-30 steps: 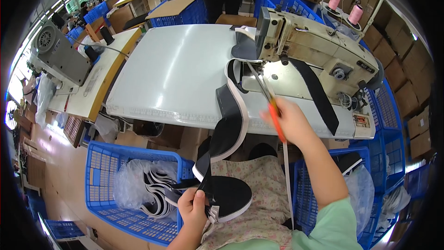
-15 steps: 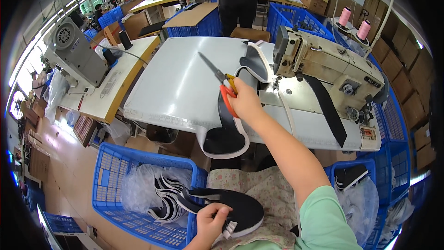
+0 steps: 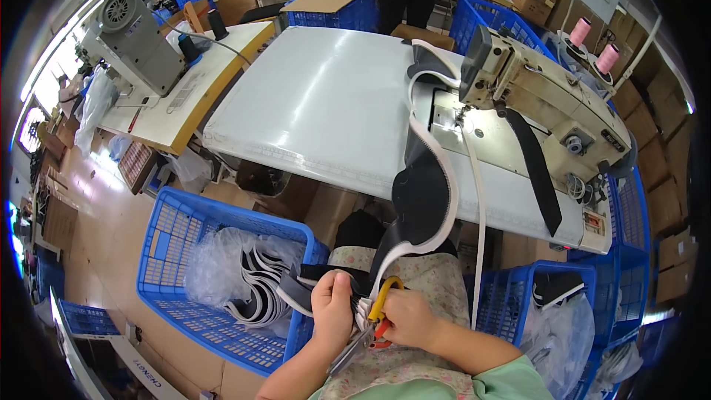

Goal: Trimming excess material from shoe components using scissors.

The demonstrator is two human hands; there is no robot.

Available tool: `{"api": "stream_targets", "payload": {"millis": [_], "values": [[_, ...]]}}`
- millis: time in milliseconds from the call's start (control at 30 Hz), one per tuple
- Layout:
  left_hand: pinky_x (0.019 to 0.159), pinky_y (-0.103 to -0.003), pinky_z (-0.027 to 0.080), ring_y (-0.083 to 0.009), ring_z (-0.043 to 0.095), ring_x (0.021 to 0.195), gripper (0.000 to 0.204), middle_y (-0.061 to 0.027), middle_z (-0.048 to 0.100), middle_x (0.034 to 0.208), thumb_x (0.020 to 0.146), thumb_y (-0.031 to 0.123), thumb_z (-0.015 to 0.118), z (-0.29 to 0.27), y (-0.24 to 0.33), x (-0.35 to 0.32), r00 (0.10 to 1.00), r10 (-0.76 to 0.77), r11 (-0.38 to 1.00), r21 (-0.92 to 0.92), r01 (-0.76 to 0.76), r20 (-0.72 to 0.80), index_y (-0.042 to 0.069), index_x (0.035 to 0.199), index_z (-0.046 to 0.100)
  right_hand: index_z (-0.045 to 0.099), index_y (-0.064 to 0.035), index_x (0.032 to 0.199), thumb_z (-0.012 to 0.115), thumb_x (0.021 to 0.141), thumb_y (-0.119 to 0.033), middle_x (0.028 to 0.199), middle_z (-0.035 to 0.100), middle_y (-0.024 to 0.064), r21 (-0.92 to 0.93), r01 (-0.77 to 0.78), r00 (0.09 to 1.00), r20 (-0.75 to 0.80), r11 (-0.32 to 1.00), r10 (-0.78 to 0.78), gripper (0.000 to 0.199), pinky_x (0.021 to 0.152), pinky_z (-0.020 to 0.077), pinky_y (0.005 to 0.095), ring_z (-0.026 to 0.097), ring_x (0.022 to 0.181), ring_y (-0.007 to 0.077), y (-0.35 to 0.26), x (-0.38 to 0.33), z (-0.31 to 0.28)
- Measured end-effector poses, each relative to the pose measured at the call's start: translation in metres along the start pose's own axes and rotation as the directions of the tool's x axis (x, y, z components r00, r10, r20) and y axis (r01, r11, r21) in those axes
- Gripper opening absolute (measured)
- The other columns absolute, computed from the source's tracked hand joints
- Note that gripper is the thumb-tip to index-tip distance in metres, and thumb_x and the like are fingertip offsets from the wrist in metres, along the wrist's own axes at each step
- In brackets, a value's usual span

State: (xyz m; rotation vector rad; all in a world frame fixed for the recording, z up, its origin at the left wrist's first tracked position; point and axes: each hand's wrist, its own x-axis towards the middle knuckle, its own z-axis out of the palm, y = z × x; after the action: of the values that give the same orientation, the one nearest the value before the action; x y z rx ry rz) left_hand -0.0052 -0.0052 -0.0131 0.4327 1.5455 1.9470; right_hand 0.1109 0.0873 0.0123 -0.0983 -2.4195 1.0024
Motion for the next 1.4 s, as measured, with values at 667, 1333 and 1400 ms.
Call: {"api": "stream_targets", "payload": {"millis": [667, 1333, 1400], "values": [[0.056, -0.022, 0.036, -0.0062, 0.043, 0.062, 0.021, 0.0017, 0.051, 0.067, 0.088, 0.02, 0.053, 0.005, 0.0, 0.012, 0.904, -0.368, 0.923, 0.207, 0.326, 0.218, 0.001, 0.079, 0.056, 0.046, -0.0043, 0.076, 0.069, 0.068, -0.013, 0.072, 0.053, 0.0103, 0.073, -0.247, 0.96, 0.152, 0.966, 0.234, 0.026, 0.057, 0.0439, 0.0364, 0.056, 0.067, 0.0288, 0.0, -0.016, -0.015], [0.05, -0.033, 0.04, -0.0259, 0.052, 0.051, 0.018, -0.0137, 0.052, 0.059, 0.087, 0.017, 0.054, 0.025, 0.015, -0.004, 0.96, 0.06, 0.837, 0.509, -0.198, 0.274, 0.001, 0.078, 0.052, 0.052, -0.0009, 0.073, 0.067, 0.067, -0.059, 0.06, 0.048, 0.0142, -0.286, -0.626, 0.44, 0.638, 0.725, 0.632, 0.06, 0.052, 0.0383, 0.0366, 0.048, 0.055, 0.0314, 0.0, -0.04, -0.123], [0.05, -0.033, 0.04, -0.0259, 0.052, 0.051, 0.018, -0.0138, 0.053, 0.059, 0.087, 0.017, 0.054, 0.024, 0.014, -0.004, 0.958, 0.061, 0.832, 0.516, -0.204, 0.28, 0.001, 0.078, 0.052, 0.052, -0.0007, 0.072, 0.066, 0.068, -0.059, 0.059, 0.048, 0.0154, -0.305, -0.631, 0.429, 0.629, 0.713, 0.648, 0.06, 0.051, 0.0383, 0.0369, 0.048, 0.055, 0.0325, 0.0, -0.039, -0.121]]}}
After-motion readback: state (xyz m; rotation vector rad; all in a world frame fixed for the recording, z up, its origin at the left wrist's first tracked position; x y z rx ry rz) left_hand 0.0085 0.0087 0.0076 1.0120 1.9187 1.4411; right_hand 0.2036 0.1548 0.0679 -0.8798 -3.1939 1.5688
